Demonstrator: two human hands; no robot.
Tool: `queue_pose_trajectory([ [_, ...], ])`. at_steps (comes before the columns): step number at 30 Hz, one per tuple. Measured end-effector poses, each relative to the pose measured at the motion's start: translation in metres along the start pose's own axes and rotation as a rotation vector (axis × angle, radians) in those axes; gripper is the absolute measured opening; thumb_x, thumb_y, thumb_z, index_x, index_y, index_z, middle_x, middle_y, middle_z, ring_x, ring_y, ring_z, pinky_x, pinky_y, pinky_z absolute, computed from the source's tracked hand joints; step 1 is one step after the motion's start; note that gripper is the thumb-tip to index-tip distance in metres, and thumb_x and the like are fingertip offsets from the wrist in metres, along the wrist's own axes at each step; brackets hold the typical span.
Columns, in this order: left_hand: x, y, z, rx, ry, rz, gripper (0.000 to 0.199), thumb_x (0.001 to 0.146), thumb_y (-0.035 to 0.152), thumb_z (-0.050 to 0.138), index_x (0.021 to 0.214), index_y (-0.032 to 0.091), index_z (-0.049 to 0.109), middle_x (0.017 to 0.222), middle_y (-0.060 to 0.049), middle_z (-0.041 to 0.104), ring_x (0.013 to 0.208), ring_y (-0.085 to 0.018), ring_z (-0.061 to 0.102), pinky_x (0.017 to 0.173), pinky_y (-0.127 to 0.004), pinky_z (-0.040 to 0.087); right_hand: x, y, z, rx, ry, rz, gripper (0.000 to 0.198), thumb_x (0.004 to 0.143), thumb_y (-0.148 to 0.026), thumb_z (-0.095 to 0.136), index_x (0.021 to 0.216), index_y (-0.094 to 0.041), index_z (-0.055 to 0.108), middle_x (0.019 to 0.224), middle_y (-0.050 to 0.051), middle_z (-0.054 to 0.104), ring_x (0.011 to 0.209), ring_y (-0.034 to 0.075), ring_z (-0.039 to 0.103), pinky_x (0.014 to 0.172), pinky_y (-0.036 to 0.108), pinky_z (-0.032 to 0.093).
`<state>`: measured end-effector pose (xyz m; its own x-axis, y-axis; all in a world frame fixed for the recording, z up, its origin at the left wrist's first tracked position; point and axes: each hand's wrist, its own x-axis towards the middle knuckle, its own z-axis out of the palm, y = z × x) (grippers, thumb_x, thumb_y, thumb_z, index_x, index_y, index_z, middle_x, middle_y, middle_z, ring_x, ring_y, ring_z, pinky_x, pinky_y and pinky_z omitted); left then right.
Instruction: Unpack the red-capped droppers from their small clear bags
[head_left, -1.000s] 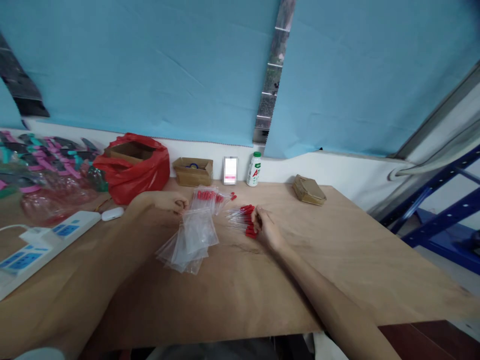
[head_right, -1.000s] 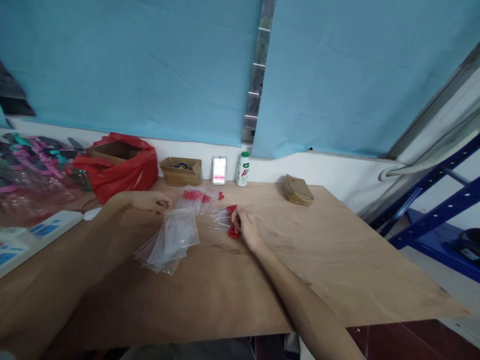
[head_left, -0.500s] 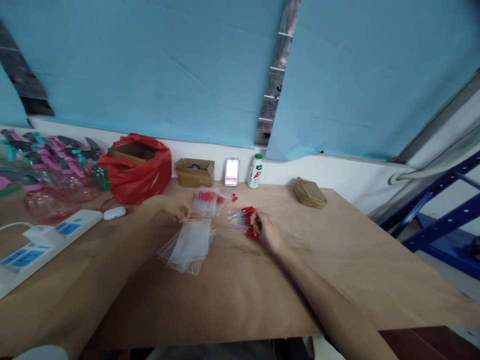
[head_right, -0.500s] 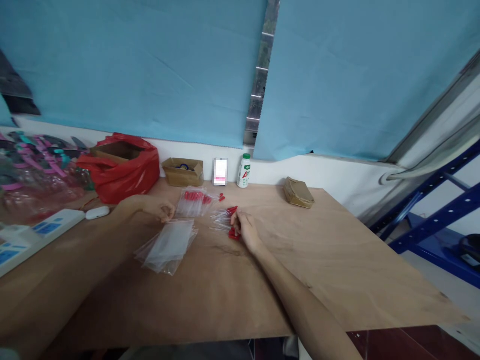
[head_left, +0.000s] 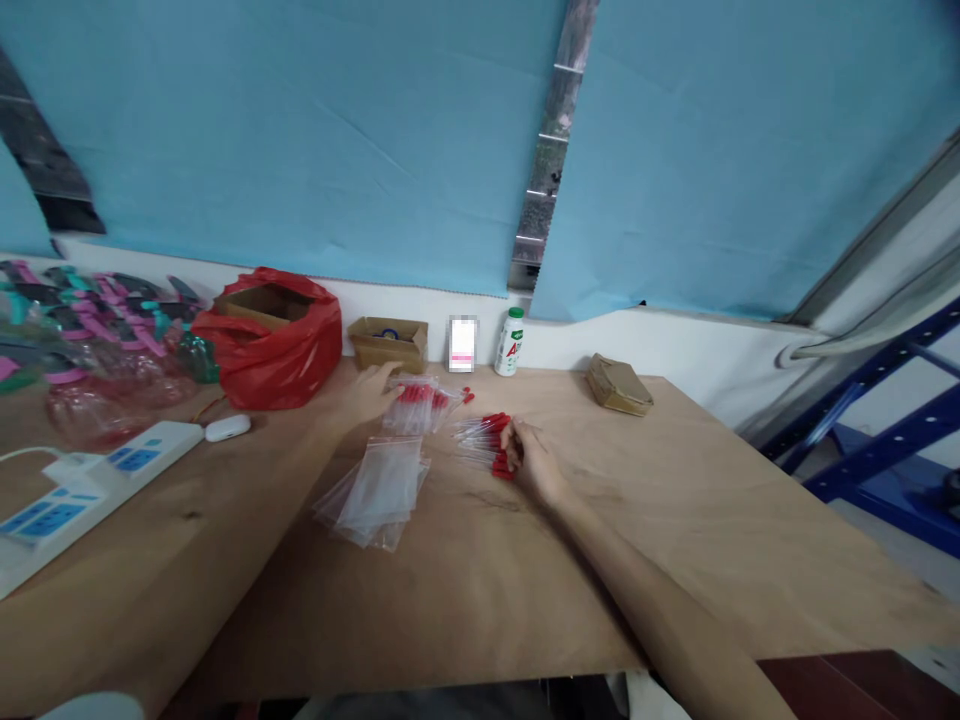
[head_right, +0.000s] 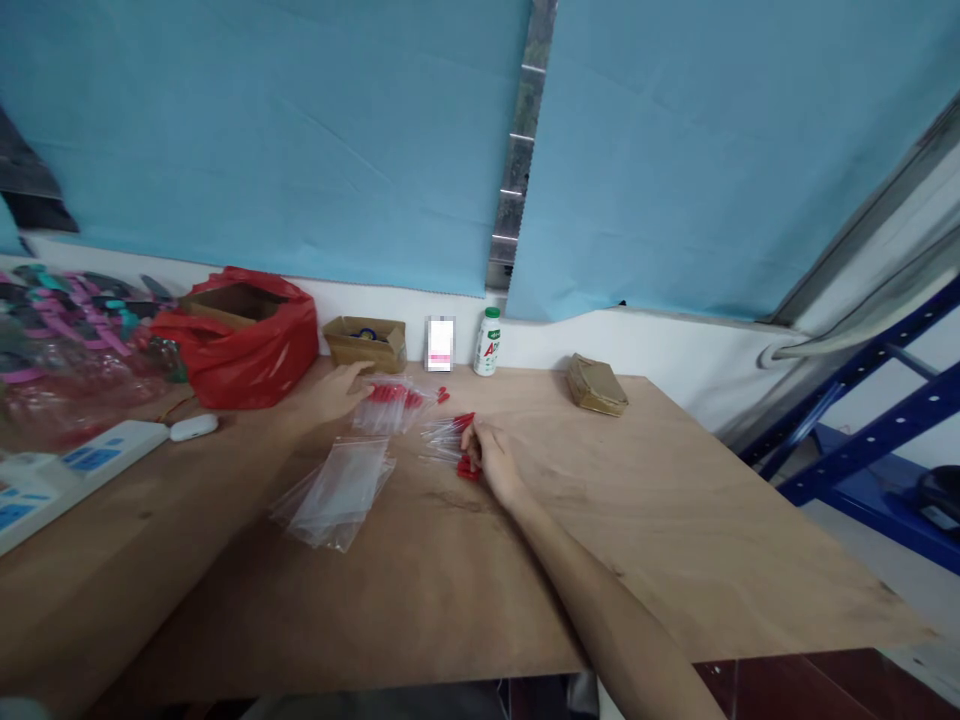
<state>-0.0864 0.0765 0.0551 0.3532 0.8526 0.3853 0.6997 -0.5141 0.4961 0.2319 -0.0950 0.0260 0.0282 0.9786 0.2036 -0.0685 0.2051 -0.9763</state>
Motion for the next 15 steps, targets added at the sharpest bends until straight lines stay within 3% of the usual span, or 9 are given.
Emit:
queue_pose_trajectory([
  [4, -0.004, 0.000, 0.022, 0.002, -0.014, 0.035, 0.047, 0.094, 0.026, 0.059, 0.140, 0.015, 0.059, 0.142, -0.015, 0.064, 0.132, -0.030, 0.055, 0.119, -0.043, 0.036, -0.001, -0.003, 0.000, 0.000, 0.004, -0.007, 0.058, 0.094, -0.073, 0.050, 0.068, -0.022, 0.060, 0.047, -0.006, 0.038, 0.043, 0.012, 0.035, 0.048, 0.027, 0.031],
  [9, -0.006, -0.008, 0.025, -0.017, 0.037, 0.059, 0.051, 0.091, 0.026, 0.067, 0.140, 0.015, 0.059, 0.139, -0.015, 0.063, 0.130, -0.031, 0.056, 0.119, -0.045, 0.038, 0.000, 0.002, -0.002, -0.049, 0.006, -0.028, 0.060, 0.096, -0.074, 0.047, 0.069, -0.022, 0.061, 0.047, -0.006, 0.038, 0.044, 0.013, 0.036, 0.049, 0.027, 0.031],
  [11, -0.005, -0.007, 0.025, -0.025, 0.068, 0.047, 0.055, 0.087, 0.025, 0.070, 0.141, 0.018, 0.058, 0.137, -0.014, 0.062, 0.122, -0.029, 0.061, 0.115, -0.044, 0.044, -0.001, 0.005, -0.002, -0.095, 0.012, -0.055, 0.060, 0.098, -0.074, 0.046, 0.070, -0.022, 0.060, 0.048, -0.005, 0.039, 0.045, 0.013, 0.036, 0.050, 0.027, 0.029],
  [15, -0.004, 0.001, 0.024, -0.111, 0.130, -0.063, 0.063, 0.083, 0.015, 0.069, 0.144, 0.019, 0.055, 0.138, -0.014, 0.057, 0.089, -0.018, 0.069, 0.096, -0.038, 0.058, 0.000, 0.004, 0.007, -0.233, -0.014, -0.124, 0.059, 0.103, -0.068, 0.042, 0.070, -0.022, 0.060, 0.053, -0.003, 0.042, 0.051, 0.014, 0.038, 0.052, 0.028, 0.028],
])
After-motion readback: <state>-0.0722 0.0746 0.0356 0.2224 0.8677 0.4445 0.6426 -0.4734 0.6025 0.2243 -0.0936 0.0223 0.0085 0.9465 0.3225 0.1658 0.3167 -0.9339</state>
